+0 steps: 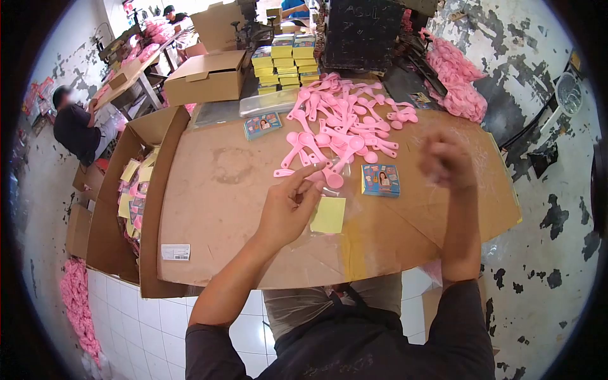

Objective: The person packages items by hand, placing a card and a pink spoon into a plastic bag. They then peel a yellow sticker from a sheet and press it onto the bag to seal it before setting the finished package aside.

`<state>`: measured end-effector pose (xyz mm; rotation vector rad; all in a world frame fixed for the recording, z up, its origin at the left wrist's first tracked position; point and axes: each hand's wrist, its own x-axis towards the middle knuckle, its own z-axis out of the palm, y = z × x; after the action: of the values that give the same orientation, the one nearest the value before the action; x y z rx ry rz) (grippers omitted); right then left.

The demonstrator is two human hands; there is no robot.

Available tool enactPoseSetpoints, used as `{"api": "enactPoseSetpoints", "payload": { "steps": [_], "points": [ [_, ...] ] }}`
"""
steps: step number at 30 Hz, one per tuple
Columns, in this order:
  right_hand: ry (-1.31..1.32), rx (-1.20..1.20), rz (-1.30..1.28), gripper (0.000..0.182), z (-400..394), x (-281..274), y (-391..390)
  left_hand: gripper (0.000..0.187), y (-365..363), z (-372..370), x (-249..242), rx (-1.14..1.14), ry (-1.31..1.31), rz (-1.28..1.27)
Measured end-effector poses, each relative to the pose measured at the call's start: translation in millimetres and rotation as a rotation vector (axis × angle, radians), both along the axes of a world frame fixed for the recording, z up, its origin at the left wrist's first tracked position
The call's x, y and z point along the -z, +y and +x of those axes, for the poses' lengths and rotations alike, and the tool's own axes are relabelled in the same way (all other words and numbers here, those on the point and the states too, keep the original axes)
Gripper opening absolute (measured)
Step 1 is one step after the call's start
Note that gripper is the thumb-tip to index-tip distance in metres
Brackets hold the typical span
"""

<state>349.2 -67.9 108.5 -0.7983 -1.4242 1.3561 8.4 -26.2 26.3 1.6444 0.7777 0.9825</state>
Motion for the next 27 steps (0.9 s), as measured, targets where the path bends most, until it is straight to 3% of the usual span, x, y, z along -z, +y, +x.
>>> {"api": "enactPoseSetpoints", "payload": {
  "steps": [3, 5, 7, 12, 15, 18, 20, 22, 24, 27],
  "points": [
    [0.294, -0.127, 0.121, 0.017, 112.1, 28.8, -2.6, 0.043, 5.2, -0.5, 11.7, -0.017, -0.07, -0.024],
    [-0.639, 0.438, 0.387, 0.024, 161.9, 51.9, 4.2, 0.044, 3.2, -1.1, 6.0, -0.022, -0.043, -0.037],
    [-1.134, 0.776, 0.476, 0.029, 170.6, 53.0, 4.8, 0.044, 3.1, 3.5, 9.6, -0.061, -0.108, 0.014],
    [-1.247, 1.042, 0.286, 0.038, 167.9, 55.9, -17.4, 0.04, 5.4, 4.6, 14.7, -0.062, -0.138, 0.006],
    [-0.833, 0.853, 0.1, 0.03, 148.6, 48.2, -4.5, 0.036, 3.6, 6.5, 9.0, -0.053, -0.164, -0.082],
    [-1.184, 0.78, 0.536, 0.027, 106.5, 66.7, 8.4, 0.034, 5.3, 6.4, 11.5, -0.038, -0.197, -0.114],
    [-0.957, 0.641, 0.315, 0.027, 40.0, 60.2, 12.1, 0.032, 5.7, 3.8, 6.7, -0.012, -0.184, -0.164],
    [-0.822, 0.346, 0.174, 0.034, -24.8, 41.3, 7.1, 0.032, 7.2, 3.0, 8.9, 0.028, -0.199, -0.163],
    [-0.631, 0.147, 0.235, 0.038, -60.2, 58.1, 11.7, 0.031, 7.8, 3.0, 9.5, 0.049, -0.202, -0.167],
    [-0.435, 0.039, 0.094, 0.038, -99.2, 70.8, 16.3, 0.03, 8.3, 2.3, 11.6, 0.047, -0.168, -0.201]
  ]
}}
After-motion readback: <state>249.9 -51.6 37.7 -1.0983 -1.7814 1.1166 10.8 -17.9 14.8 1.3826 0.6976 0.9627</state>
